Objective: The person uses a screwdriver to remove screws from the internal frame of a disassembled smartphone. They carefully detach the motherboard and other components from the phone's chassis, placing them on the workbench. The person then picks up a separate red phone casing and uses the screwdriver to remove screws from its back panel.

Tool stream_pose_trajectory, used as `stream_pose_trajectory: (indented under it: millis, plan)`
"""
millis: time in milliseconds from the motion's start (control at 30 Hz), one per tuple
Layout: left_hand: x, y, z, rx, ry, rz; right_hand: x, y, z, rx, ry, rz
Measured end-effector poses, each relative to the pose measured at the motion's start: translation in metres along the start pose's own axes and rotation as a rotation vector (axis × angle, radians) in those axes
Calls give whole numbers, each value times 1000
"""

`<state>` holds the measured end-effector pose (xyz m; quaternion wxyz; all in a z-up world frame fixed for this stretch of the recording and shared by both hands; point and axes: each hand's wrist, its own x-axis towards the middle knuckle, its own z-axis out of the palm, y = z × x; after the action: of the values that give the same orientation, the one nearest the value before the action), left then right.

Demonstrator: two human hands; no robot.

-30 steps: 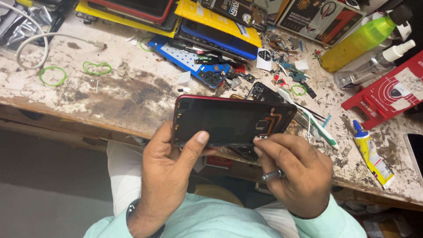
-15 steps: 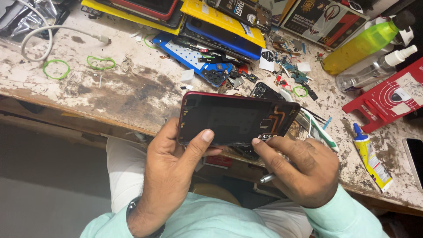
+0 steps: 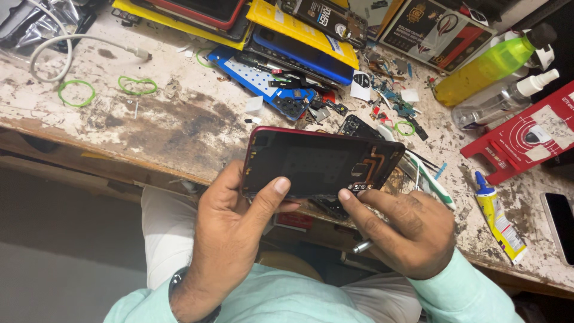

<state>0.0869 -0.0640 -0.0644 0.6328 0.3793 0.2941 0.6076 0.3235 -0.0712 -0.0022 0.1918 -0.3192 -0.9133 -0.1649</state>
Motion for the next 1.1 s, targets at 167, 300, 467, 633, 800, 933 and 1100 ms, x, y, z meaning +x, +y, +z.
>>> stream_pose_trajectory:
  millis: [167,300,467,633,800,933,1100]
  plan:
    - [-3,3,2,20,11,7,1,-9,5,66,116,154]
    - [-6,3,-1,58,48,58,-1,-14,3,101,103,185]
    - [-1,8,-22,184,173,179,1,-2,-10,149,140,422]
    - [11,14,-46,98,269,285,20,63,-10,248,-23,634]
    - [24,14,-54,136,299,345,52,101,15,257,-245,591]
    - [28,12,-61,171,296,316,76,103,38,233,-432,446]
    - [31,10,-62,150,280,278,96,103,63,141,-633,379]
